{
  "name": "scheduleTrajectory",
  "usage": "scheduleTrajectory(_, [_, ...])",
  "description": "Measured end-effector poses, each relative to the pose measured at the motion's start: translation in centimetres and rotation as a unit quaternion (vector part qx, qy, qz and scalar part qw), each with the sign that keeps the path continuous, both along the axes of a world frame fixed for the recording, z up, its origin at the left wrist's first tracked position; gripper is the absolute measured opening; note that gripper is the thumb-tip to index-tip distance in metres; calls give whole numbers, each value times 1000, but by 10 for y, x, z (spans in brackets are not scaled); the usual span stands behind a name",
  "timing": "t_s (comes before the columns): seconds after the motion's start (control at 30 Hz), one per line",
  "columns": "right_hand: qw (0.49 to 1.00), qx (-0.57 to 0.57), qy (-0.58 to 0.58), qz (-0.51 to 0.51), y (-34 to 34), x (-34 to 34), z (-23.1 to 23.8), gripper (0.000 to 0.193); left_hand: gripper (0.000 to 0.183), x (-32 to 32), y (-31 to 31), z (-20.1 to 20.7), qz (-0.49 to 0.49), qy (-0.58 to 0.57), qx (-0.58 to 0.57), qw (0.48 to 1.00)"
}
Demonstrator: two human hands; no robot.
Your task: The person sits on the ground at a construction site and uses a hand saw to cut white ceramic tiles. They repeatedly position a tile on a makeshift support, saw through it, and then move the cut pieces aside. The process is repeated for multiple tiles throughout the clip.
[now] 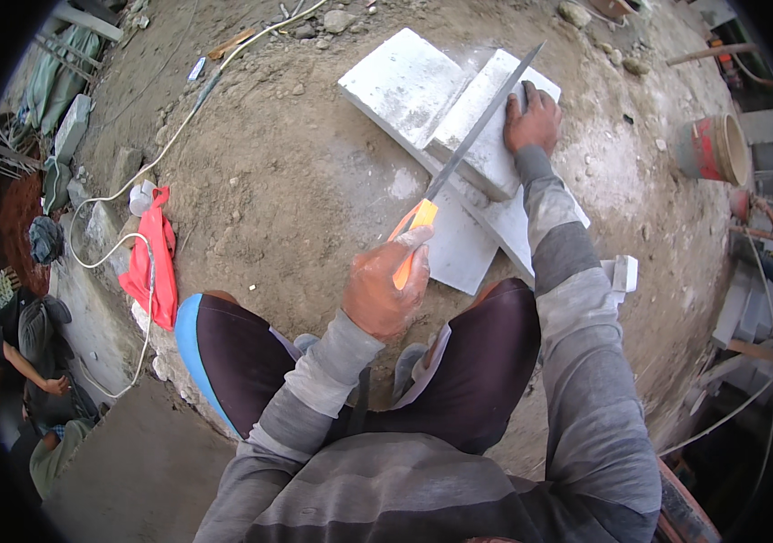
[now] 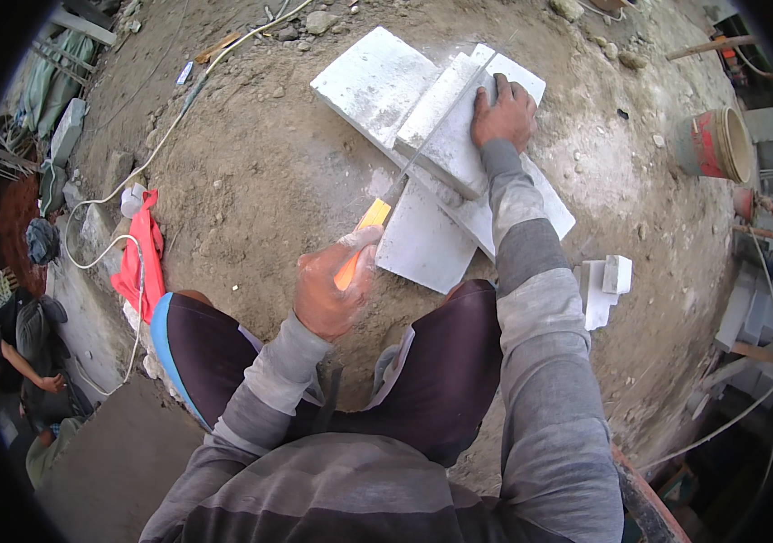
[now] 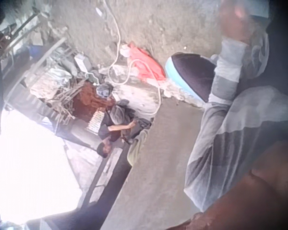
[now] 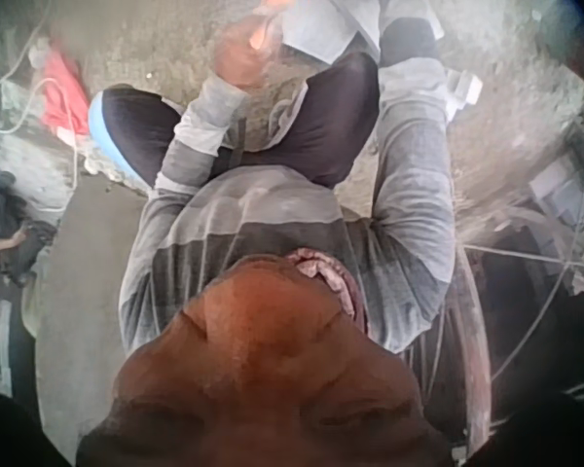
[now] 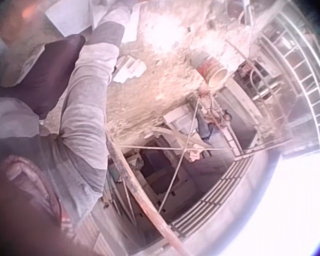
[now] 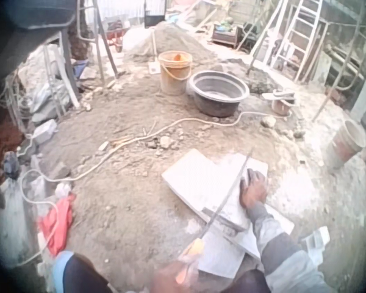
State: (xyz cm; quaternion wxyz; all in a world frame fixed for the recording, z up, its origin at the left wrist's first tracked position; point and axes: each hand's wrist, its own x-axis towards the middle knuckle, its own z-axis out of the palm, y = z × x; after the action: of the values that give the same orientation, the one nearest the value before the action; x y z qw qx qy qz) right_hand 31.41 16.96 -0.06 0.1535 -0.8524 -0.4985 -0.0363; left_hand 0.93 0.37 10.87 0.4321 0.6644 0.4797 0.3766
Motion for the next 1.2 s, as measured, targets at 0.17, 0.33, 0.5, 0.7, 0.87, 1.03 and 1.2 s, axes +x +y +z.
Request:
scheduleTrajectory(0.17, [1000,-4,16,-14,0,0,0,50,24,1,-1,4,4,-3,-53,999])
scheduleTrajectory(0.33, [1000,-4,20,-13,2,-2,1,50,23,-3,-2,-3,7,6,-47,999])
scheduleTrajectory(0.5, [1000,-11,20,-13,0,-2,3,51,23,-8,4,-6,0,1,-69,998])
scheduleTrajectory(0.7, [999,-13,24,-20,0,-7,8,50,23,-5,4,-2,13,-2,-63,998])
scheduleTrajectory(0.87, [999,-6,26,-18,-2,-8,10,50,22,-6,5,1,1,0,-65,998])
scheduleTrajectory(1.03, [999,-17,1,-28,-1,-8,11,49,21,-10,6,-1,-4,5,-73,997])
scheduleTrajectory(1.2, [1000,-15,0,-24,-3,-5,10,48,21,-11,8,11,-4,9,-107,994])
